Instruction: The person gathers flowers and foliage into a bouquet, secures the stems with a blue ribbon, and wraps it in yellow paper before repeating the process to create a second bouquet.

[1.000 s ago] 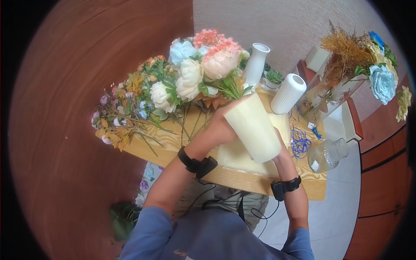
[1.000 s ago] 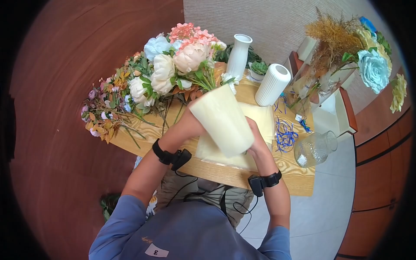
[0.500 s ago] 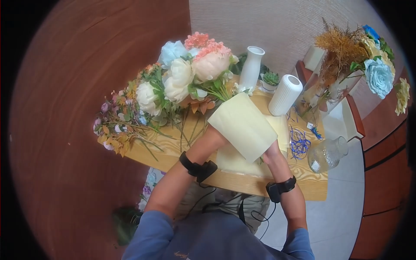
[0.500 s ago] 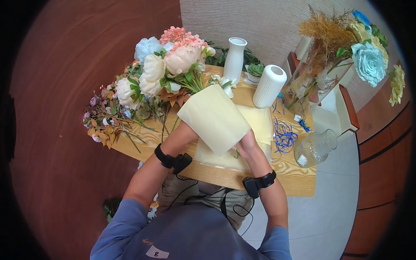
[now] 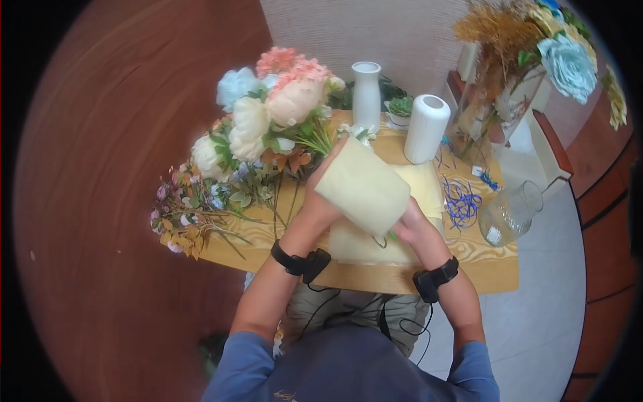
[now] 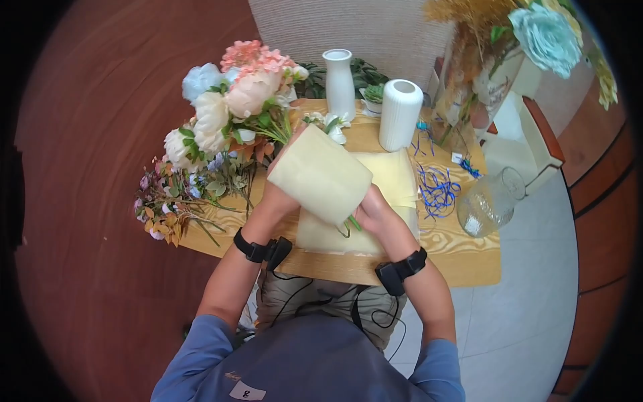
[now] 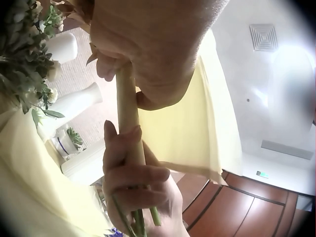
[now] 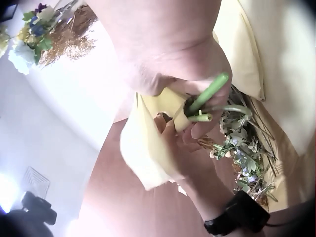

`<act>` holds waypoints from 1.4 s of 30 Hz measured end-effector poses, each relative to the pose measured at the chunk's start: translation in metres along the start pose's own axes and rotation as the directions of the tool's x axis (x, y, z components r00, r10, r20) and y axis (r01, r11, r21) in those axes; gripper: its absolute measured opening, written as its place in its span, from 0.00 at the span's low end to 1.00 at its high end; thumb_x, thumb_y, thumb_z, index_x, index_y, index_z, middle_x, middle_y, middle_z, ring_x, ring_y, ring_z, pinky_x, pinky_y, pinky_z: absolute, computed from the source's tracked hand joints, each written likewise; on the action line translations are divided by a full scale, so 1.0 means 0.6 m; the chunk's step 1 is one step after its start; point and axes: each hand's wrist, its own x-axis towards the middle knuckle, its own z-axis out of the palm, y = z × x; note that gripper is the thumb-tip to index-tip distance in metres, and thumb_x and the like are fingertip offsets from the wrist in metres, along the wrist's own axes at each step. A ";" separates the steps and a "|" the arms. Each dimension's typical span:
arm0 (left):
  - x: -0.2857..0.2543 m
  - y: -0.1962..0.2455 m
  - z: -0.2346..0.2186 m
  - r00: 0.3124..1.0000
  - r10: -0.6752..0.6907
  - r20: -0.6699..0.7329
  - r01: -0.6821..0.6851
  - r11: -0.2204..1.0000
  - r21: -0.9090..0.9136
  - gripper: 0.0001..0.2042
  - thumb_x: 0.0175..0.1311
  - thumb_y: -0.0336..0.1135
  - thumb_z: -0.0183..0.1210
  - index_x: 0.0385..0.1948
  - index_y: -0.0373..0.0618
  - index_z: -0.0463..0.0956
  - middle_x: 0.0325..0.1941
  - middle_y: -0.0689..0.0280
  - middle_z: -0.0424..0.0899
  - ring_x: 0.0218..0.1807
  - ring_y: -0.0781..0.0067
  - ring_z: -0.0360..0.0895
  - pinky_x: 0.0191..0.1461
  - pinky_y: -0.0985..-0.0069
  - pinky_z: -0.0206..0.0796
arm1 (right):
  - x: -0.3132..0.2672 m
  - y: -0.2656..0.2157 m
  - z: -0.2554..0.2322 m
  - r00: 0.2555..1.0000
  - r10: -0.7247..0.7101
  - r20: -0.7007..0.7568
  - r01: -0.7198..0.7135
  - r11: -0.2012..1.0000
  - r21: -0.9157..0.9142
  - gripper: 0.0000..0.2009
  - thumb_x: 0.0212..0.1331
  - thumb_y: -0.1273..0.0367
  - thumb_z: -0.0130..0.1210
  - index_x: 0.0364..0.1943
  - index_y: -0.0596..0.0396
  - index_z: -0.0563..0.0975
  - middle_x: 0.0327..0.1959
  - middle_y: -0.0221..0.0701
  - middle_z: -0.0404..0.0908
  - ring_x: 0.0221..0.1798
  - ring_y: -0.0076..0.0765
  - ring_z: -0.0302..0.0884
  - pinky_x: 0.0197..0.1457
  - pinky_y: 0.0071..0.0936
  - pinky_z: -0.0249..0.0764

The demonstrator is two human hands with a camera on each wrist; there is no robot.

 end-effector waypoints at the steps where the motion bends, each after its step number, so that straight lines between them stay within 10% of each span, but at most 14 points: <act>1: 0.007 0.029 -0.009 0.993 -0.115 -0.014 0.112 0.987 -0.118 0.24 0.55 0.32 0.62 0.55 0.36 0.69 0.64 0.51 0.69 0.63 0.59 0.70 0.63 0.72 0.64 | 0.004 -0.006 -0.012 1.000 -0.010 -0.011 0.011 1.000 0.018 0.20 0.69 0.59 0.42 0.57 0.58 0.69 0.47 0.42 0.79 0.40 0.37 0.81 0.34 0.28 0.76; 3: 0.008 0.044 -0.012 0.974 -0.228 0.009 0.224 0.945 -0.239 0.25 0.54 0.30 0.62 0.55 0.35 0.68 0.66 0.50 0.67 0.65 0.56 0.68 0.64 0.70 0.63 | 0.008 -0.015 -0.043 0.924 0.140 0.357 -0.061 0.973 -0.224 0.24 0.69 0.53 0.40 0.58 0.58 0.68 0.41 0.50 0.80 0.35 0.43 0.81 0.36 0.37 0.77; 6: 0.009 0.034 -0.016 0.995 -0.097 0.000 0.097 0.995 0.036 0.20 0.52 0.25 0.57 0.50 0.34 0.71 0.65 0.48 0.67 0.65 0.52 0.68 0.63 0.69 0.64 | 0.012 -0.008 -0.048 0.959 0.203 0.197 -0.169 0.969 -0.179 0.24 0.69 0.51 0.38 0.54 0.56 0.70 0.36 0.51 0.81 0.30 0.45 0.81 0.33 0.35 0.77; 16: 0.002 0.031 -0.029 0.995 -0.082 -0.061 0.086 0.995 0.052 0.16 0.52 0.25 0.57 0.45 0.35 0.75 0.59 0.48 0.73 0.59 0.51 0.73 0.60 0.67 0.67 | 0.031 -0.041 -0.075 0.993 0.028 -0.111 -0.050 0.978 -0.202 0.22 0.68 0.48 0.39 0.28 0.50 0.71 0.18 0.33 0.77 0.19 0.31 0.77 0.25 0.25 0.77; 21: 0.003 0.027 -0.033 0.994 -0.074 -0.078 0.078 0.996 0.053 0.16 0.52 0.25 0.58 0.45 0.35 0.75 0.59 0.48 0.73 0.58 0.51 0.74 0.59 0.67 0.67 | 0.017 -0.037 -0.068 0.987 -0.141 0.078 0.144 0.989 -0.038 0.18 0.68 0.53 0.44 0.30 0.52 0.73 0.22 0.33 0.79 0.23 0.29 0.78 0.28 0.23 0.76; 24: 0.002 0.024 -0.029 0.995 -0.057 -0.088 0.064 0.996 0.070 0.16 0.52 0.26 0.58 0.45 0.35 0.75 0.59 0.48 0.73 0.58 0.51 0.74 0.58 0.67 0.68 | -0.017 -0.012 -0.006 0.929 -0.340 0.146 0.347 0.666 -0.660 0.15 0.62 0.60 0.56 0.42 0.58 0.77 0.35 0.34 0.80 0.36 0.23 0.78 0.38 0.22 0.74; 25: 0.002 0.026 -0.029 0.994 -0.059 -0.087 0.065 0.996 0.068 0.16 0.52 0.26 0.58 0.45 0.35 0.75 0.59 0.48 0.73 0.58 0.51 0.74 0.58 0.67 0.68 | -0.021 -0.004 0.000 0.930 -0.339 0.144 0.346 0.666 -0.661 0.15 0.62 0.60 0.56 0.42 0.58 0.77 0.35 0.34 0.80 0.36 0.23 0.78 0.38 0.22 0.74; 28: 0.004 0.031 -0.027 0.991 -0.097 -0.094 0.101 0.994 0.046 0.15 0.53 0.26 0.58 0.44 0.35 0.75 0.59 0.48 0.73 0.57 0.50 0.74 0.56 0.67 0.69 | -0.037 0.011 0.029 0.801 -0.451 0.394 0.448 0.014 -0.894 0.18 0.61 0.61 0.55 0.45 0.63 0.74 0.38 0.43 0.79 0.39 0.43 0.79 0.41 0.34 0.74; 31: 0.000 0.027 -0.024 0.988 -0.116 -0.104 0.121 0.992 0.039 0.16 0.54 0.26 0.57 0.46 0.34 0.75 0.60 0.49 0.73 0.59 0.53 0.73 0.59 0.68 0.67 | -0.040 0.035 0.042 0.681 -0.566 0.464 0.413 -0.226 -0.882 0.18 0.61 0.62 0.54 0.47 0.62 0.72 0.40 0.47 0.78 0.40 0.54 0.77 0.42 0.41 0.73; 42: 0.006 0.032 -0.032 0.992 -0.019 -0.121 0.035 0.991 0.130 0.16 0.53 0.28 0.58 0.44 0.35 0.75 0.58 0.50 0.74 0.52 0.49 0.76 0.52 0.66 0.70 | -0.021 0.051 0.039 0.724 -0.544 0.425 0.369 -0.215 -0.904 0.12 0.64 0.66 0.48 0.42 0.62 0.71 0.35 0.50 0.76 0.37 0.59 0.75 0.39 0.46 0.71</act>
